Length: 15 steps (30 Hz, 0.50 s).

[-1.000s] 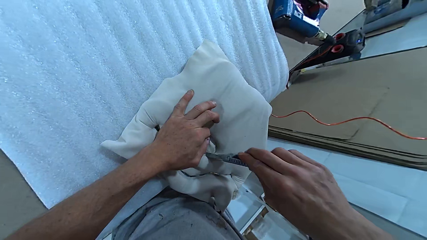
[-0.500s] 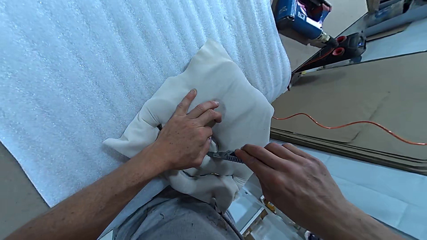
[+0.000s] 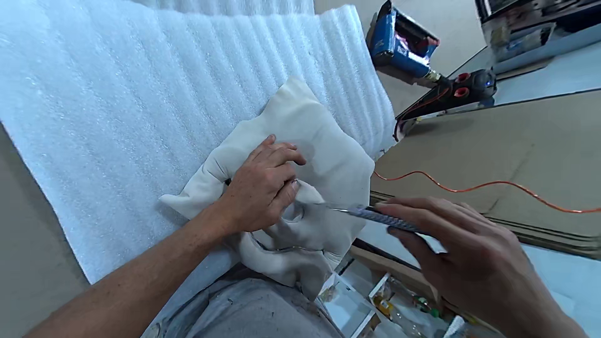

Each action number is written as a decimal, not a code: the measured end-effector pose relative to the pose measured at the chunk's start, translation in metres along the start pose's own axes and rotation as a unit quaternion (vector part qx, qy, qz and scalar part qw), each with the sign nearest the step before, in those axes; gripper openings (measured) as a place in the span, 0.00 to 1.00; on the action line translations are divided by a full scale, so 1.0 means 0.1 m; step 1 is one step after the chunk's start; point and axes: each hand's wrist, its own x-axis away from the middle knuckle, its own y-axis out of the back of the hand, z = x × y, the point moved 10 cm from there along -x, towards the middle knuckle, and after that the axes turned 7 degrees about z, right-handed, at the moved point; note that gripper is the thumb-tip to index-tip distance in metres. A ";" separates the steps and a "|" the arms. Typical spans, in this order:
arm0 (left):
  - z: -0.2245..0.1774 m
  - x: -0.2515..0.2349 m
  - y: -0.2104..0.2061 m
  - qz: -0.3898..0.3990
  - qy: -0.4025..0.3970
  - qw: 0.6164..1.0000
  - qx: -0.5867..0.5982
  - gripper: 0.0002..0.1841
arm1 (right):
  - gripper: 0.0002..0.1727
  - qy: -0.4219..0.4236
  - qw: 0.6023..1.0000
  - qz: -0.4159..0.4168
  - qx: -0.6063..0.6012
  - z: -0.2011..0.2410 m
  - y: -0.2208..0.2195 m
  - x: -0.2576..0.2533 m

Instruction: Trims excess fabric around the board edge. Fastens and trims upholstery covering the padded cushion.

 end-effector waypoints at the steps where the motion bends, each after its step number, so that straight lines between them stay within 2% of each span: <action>1: 0.01 0.00 0.06 -0.016 0.009 0.999 0.035 0.18 | 0.18 -0.041 0.997 -0.024 -0.052 -0.15 0.05 0.13; 3: 0.06 0.01 0.30 -0.069 0.044 0.989 0.119 0.17 | 0.25 -0.128 0.968 -0.082 -0.202 -0.39 -0.01 0.43; 5: 0.09 0.12 0.76 -0.157 0.060 0.972 0.165 0.16 | 0.27 -0.205 0.901 -0.152 -0.351 -0.55 -0.30 0.73; 7: 0.17 0.32 1.32 -0.250 0.093 0.956 0.123 0.16 | 0.20 -0.290 0.790 -0.235 -0.487 -0.65 -0.77 0.99; 8: 0.25 0.42 1.56 -0.282 0.139 0.948 0.053 0.15 | 0.18 -0.336 0.731 -0.274 -0.527 -0.68 -1.02 1.09; 10: 0.49 0.57 1.82 -0.259 0.274 0.921 -0.097 0.14 | 0.12 -0.408 0.641 -0.310 -0.571 -0.69 -1.49 1.18; 12: 0.66 0.63 1.82 -0.185 0.389 0.882 -0.191 0.23 | 0.06 -0.445 0.593 -0.291 -0.605 -0.71 -1.82 1.13; 13: 0.60 0.65 1.72 -0.163 0.406 0.869 -0.230 0.29 | 0.05 -0.451 0.583 -0.277 -0.617 -0.72 -1.92 1.08; 15: 0.12 0.58 1.30 -0.145 0.352 0.874 -0.302 0.31 | 0.07 -0.438 0.577 -0.259 -0.639 -0.76 -2.02 0.95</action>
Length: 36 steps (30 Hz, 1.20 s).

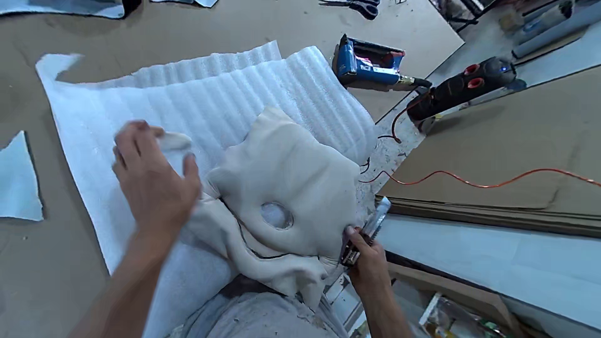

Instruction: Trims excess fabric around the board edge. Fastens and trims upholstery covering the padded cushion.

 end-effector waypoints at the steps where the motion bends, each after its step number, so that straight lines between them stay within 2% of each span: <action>1: -0.37 0.29 -0.10 -0.014 -0.064 0.998 -0.008 0.27 | 0.09 0.001 1.000 0.017 -0.003 0.01 -0.03 -0.04; 2: -0.70 0.63 -0.31 -0.014 -0.130 0.991 0.007 0.22 | 0.10 0.002 1.000 0.030 -0.006 0.01 -0.05 -0.06; 3: -0.96 0.92 -0.60 0.027 -0.170 0.985 0.027 0.18 | 0.10 0.003 0.999 0.038 -0.012 0.02 -0.05 -0.06; 5: -1.23 1.26 -1.09 0.094 -0.184 0.978 0.028 0.18 | 0.12 0.007 0.998 0.049 -0.026 0.07 -0.05 -0.05; 7: -1.27 1.33 -1.29 0.092 -0.162 0.982 0.003 0.21 | 0.13 0.001 0.996 0.063 -0.057 0.09 -0.07 -0.03; 10: -1.27 1.33 -1.30 0.079 -0.142 0.987 -0.004 0.22 | 0.14 -0.036 0.990 0.086 -0.109 0.03 -0.09 -0.01; 15: -1.26 1.30 -1.30 0.116 -0.146 0.982 0.019 0.22 | 0.10 -0.071 0.987 0.087 -0.110 0.03 -0.18 0.05; 17: -1.23 1.23 -1.21 0.101 -0.140 0.985 0.024 0.20 | 0.11 -0.080 0.985 0.098 -0.121 0.04 -0.23 0.05; 19: -1.18 1.21 -1.12 0.061 -0.125 0.990 0.033 0.19 | 0.14 -0.080 0.982 0.111 -0.129 0.06 -0.25 0.07; 21: -1.16 1.22 -1.09 0.051 -0.110 0.993 0.007 0.24 | 0.16 -0.075 0.982 0.116 -0.131 0.09 -0.24 0.09; 23: -1.18 1.20 -1.10 0.060 -0.096 0.993 -0.020 0.27 | 0.16 -0.074 0.982 0.120 -0.128 0.11 -0.23 0.11; 28: -1.20 1.16 -1.14 0.071 -0.089 0.993 -0.038 0.27 | 0.14 -0.070 0.983 0.120 -0.123 0.11 -0.25 0.13; 36: -1.18 1.16 -1.15 0.091 -0.092 0.992 -0.007 0.26 | 0.13 -0.068 0.984 0.132 -0.101 0.19 -0.26 0.16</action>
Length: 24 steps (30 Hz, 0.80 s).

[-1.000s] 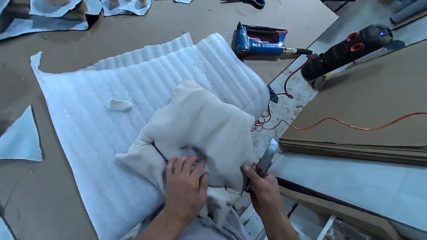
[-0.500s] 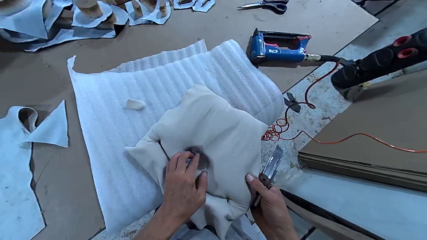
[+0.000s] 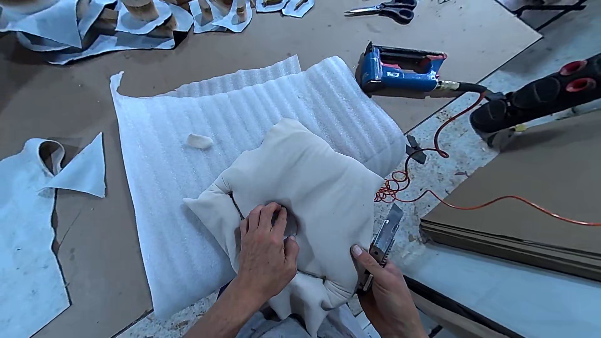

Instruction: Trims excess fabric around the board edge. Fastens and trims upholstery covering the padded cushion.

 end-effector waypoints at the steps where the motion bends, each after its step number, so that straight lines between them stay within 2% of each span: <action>1: 0.01 0.01 0.03 -0.002 -0.006 1.000 0.014 0.24 | 0.14 0.004 1.000 0.002 -0.004 0.01 -0.01 0.01; 3: 0.00 0.05 0.07 0.011 -0.023 0.999 0.032 0.22 | 0.15 0.011 1.000 0.003 -0.003 0.05 -0.01 0.04; 6: -0.09 0.11 0.02 0.085 -0.040 0.995 0.013 0.27 | 0.13 0.028 1.000 -0.007 0.009 0.14 -0.02 0.11; 8: -0.12 0.12 0.05 0.086 -0.047 0.995 0.003 0.28 | 0.12 0.036 0.999 -0.012 0.010 0.18 -0.05 0.14; 12: -0.16 0.04 0.05 0.166 -0.057 0.984 0.024 0.40 | 0.10 0.044 0.999 -0.007 -0.018 0.25 -0.11 0.22; 14: -0.17 -0.01 0.18 0.187 -0.068 0.978 0.056 0.42 | 0.09 0.063 0.998 0.007 -0.020 0.41 -0.22 0.30; 15: -0.17 -0.03 0.31 0.187 -0.077 0.976 0.076 0.42 | 0.11 0.086 0.996 0.023 -0.017 0.55 -0.30 0.36; 18: -0.12 -0.08 0.89 0.167 -0.128 0.960 0.186 0.40 | 0.30 0.188 0.977 0.099 -0.021 1.05 -0.57 0.45; 20: 0.04 -0.10 1.31 0.153 -0.183 0.910 0.339 0.34 | 0.31 0.204 0.970 0.130 -0.026 1.21 -0.64 0.38; 21: 0.18 -0.15 1.45 0.153 -0.204 0.861 0.439 0.32 | 0.28 0.203 0.970 0.135 -0.019 1.22 -0.63 0.31; 22: 0.39 -0.26 1.47 0.162 -0.192 0.799 0.546 0.30 | 0.24 0.202 0.970 0.132 -0.007 1.22 -0.64 0.26; 23: 0.60 -0.43 1.45 0.163 -0.146 0.749 0.625 0.23 | 0.20 0.198 0.972 0.123 0.010 1.21 -0.67 0.23; 24: 0.79 -0.65 1.40 0.165 -0.075 0.725 0.665 0.17 | 0.19 0.196 0.974 0.107 0.028 1.19 -0.71 0.22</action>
